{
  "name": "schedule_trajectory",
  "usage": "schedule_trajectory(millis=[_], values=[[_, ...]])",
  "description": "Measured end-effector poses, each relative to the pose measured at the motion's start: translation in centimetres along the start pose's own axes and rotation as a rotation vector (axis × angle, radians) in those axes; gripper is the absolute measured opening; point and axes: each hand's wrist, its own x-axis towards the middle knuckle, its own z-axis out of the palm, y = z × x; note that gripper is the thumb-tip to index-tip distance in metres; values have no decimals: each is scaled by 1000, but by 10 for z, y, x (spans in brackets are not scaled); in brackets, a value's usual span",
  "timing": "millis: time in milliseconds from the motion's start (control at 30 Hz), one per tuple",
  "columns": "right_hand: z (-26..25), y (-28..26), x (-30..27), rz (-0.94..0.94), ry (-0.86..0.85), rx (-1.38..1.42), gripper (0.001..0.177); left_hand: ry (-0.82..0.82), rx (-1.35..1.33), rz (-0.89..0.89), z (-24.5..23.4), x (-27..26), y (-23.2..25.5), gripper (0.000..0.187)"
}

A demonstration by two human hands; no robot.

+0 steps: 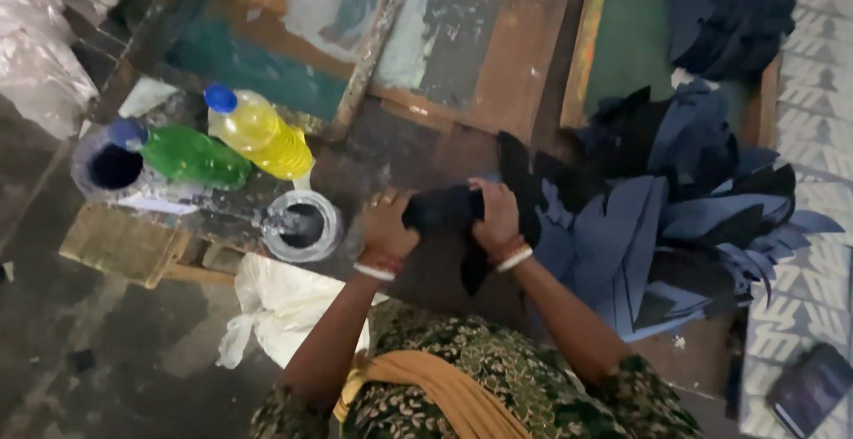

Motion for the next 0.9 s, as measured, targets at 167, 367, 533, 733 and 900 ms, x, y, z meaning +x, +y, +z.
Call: schedule_trajectory(millis=[167,367,533,733,900], values=[[-10,-1,-22,-289,20,64,73,-127,90,32,12,-8,-10,70],[-39,-50,-1,-538,-11,-73,89,-28,48,130,25,-6,-24,67],[10,-10,1,-512,-374,-172,65,2,34,156,28,-13,-35,66],[-14,1,8,-500,-180,-22,59,85,117,90,34,-31,-13,84],[-106,38,106,-155,299,73,65,319,-34,-238,83,-55,-55,79]])
